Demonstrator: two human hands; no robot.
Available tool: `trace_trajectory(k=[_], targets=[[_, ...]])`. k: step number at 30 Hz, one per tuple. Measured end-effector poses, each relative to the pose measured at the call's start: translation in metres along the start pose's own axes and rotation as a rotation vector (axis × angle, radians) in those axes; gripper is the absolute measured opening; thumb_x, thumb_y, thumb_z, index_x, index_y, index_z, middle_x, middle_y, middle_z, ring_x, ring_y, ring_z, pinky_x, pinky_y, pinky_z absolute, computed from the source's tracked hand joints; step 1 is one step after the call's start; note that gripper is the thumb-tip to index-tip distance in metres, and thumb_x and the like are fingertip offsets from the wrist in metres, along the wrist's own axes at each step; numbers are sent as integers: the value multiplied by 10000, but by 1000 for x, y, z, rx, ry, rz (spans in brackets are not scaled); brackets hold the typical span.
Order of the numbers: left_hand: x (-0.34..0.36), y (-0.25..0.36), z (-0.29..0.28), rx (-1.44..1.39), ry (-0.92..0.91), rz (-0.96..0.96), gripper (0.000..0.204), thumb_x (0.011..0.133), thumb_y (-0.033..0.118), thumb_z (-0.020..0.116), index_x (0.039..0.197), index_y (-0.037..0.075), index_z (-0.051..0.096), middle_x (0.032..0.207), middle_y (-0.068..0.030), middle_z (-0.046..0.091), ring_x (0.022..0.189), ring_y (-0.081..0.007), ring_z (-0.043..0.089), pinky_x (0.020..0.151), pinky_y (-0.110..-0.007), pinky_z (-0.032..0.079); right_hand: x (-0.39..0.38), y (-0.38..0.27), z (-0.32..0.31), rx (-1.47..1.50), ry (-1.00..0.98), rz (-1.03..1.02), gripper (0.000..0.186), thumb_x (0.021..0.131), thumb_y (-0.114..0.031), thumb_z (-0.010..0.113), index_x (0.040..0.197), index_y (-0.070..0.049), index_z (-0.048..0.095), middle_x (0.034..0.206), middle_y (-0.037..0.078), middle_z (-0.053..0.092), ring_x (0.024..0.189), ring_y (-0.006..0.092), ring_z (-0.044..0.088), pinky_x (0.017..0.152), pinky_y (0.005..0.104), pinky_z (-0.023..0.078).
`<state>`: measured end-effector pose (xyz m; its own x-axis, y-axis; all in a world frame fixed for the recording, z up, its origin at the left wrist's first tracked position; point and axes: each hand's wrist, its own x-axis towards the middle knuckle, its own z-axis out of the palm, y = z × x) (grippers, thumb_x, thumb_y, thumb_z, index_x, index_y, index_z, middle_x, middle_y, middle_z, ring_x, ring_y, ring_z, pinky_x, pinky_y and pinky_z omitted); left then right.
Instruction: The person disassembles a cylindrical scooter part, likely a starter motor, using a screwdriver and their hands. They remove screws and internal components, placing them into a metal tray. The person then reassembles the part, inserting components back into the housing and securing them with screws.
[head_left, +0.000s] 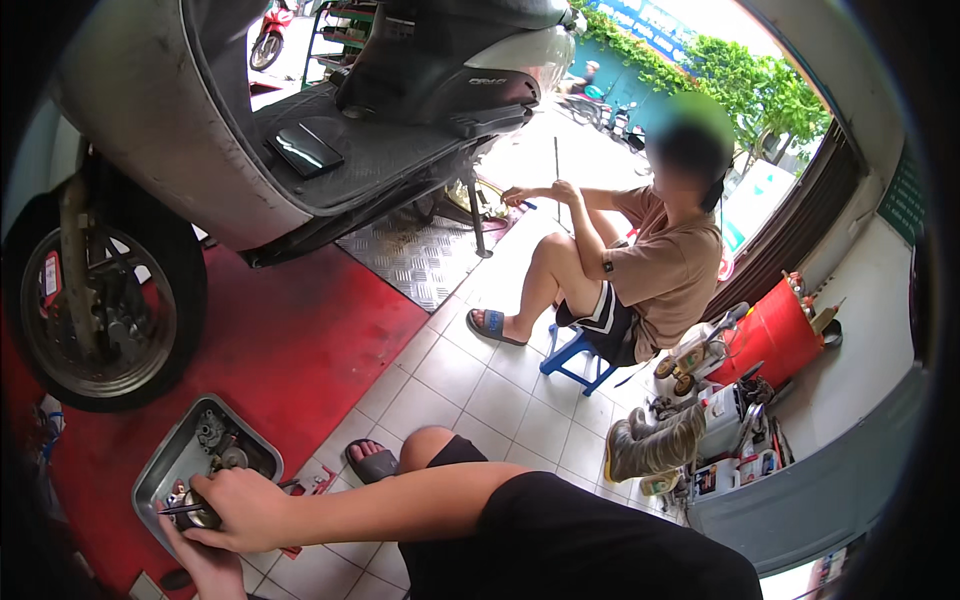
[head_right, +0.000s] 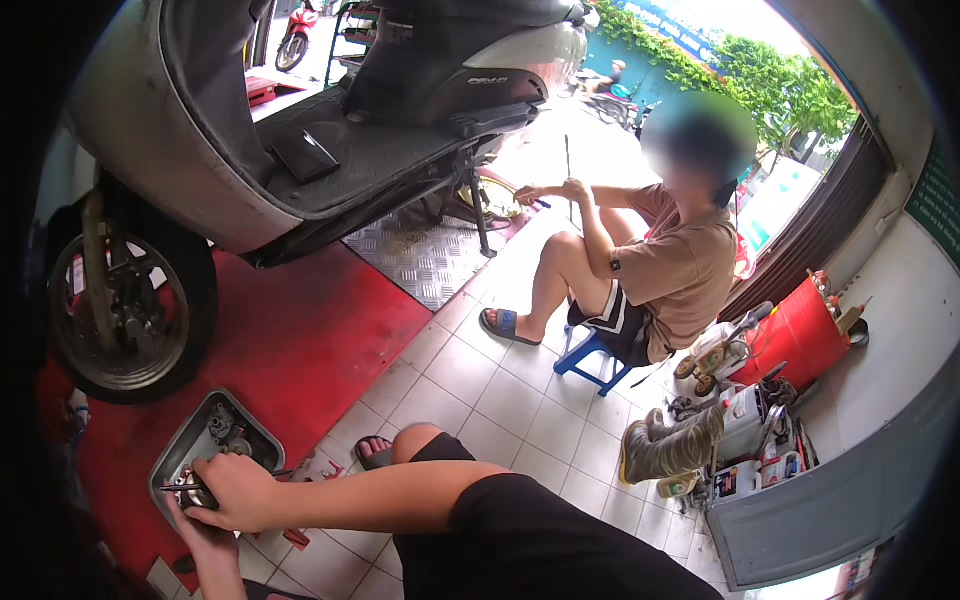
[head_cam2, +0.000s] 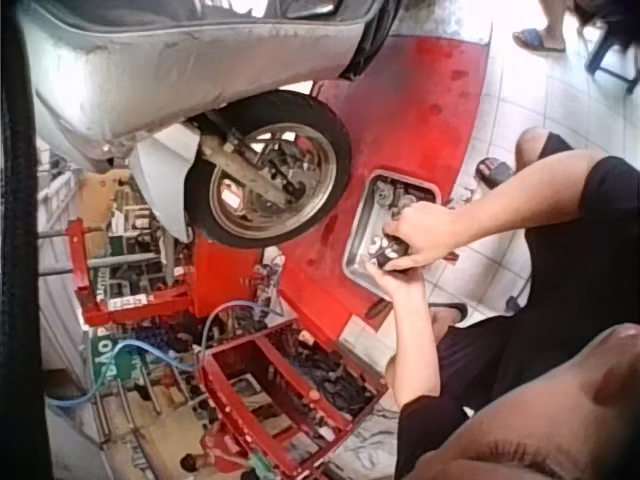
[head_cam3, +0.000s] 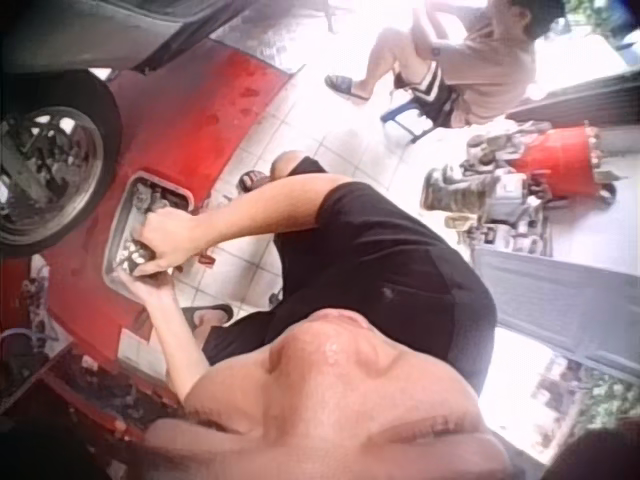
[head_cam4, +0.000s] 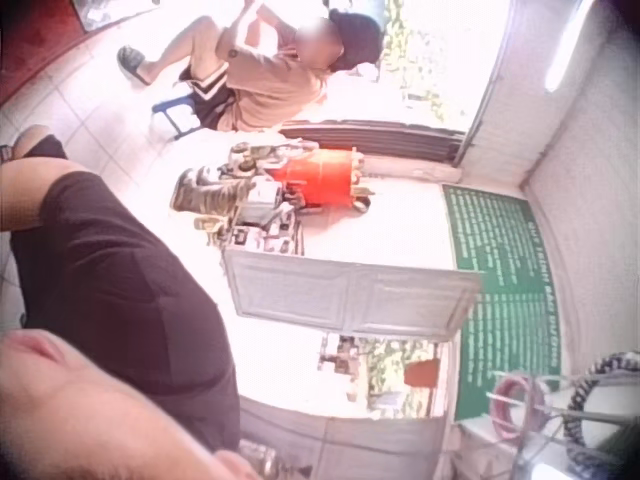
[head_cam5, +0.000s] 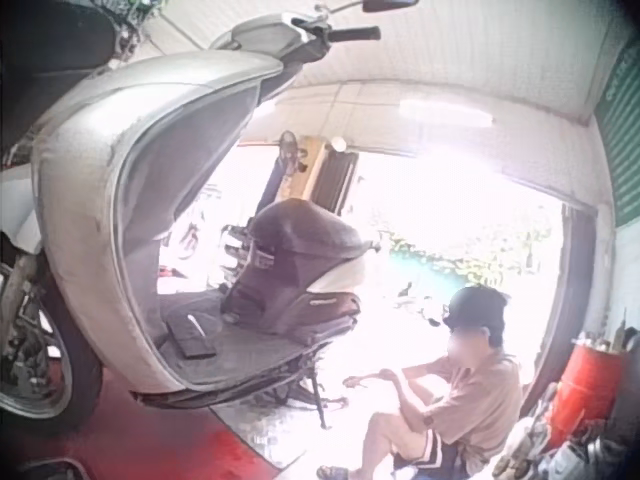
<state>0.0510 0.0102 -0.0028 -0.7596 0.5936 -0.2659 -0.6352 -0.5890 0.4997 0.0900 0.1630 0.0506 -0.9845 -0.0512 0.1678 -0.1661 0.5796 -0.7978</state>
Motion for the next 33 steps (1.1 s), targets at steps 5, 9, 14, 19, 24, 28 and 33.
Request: trace_trajectory(k=[5,9,14,19,24,28,33], targets=[[5,-2,-12,-102,348,74,519,1008,562,411,1290,158,576,1323,-63,597,1253,-262,558,1060,-470,439,-1,2,-7,4,-44,11,532,847,-440,702,935,65,561,639,229,620,654,440,648,624,501,521],[7,-2,-6,-70,352,72,496,1027,530,399,1292,145,566,1281,-62,606,1222,-242,570,1055,-436,442,-1,4,-9,-5,-57,28,533,846,-441,702,924,65,550,652,230,624,669,444,649,627,501,523],[5,-3,3,-41,328,-3,506,1032,530,386,1301,137,556,1281,-70,597,1210,-239,574,1025,-433,465,-2,8,-3,-3,-8,-15,504,843,-406,713,958,61,561,707,228,641,698,444,652,652,498,530],[1,-3,-3,-91,371,-17,501,1031,527,389,1295,140,567,1294,-61,597,1223,-228,569,1044,-422,451,-4,8,-3,17,-40,15,512,846,-420,707,952,59,563,687,222,634,690,442,651,653,497,532],[5,-1,-10,-67,363,-24,493,1019,518,409,1250,118,581,1281,-72,608,1210,-229,582,1036,-435,463,-1,11,0,-45,-44,26,514,854,-454,689,955,40,592,696,216,651,676,426,661,651,498,540],[6,7,-35,-59,339,28,486,1007,523,401,1218,122,579,1248,-73,614,1182,-240,591,1030,-450,473,2,-1,-5,-33,-54,-5,505,862,-479,679,991,6,630,700,207,668,688,401,683,657,485,556],[7,0,-13,-72,367,-53,465,1005,480,389,1235,120,572,1249,-79,618,1187,-249,594,1023,-450,486,-3,3,-11,-50,-84,10,548,878,-484,672,947,55,606,661,201,646,649,399,669,617,472,542]])
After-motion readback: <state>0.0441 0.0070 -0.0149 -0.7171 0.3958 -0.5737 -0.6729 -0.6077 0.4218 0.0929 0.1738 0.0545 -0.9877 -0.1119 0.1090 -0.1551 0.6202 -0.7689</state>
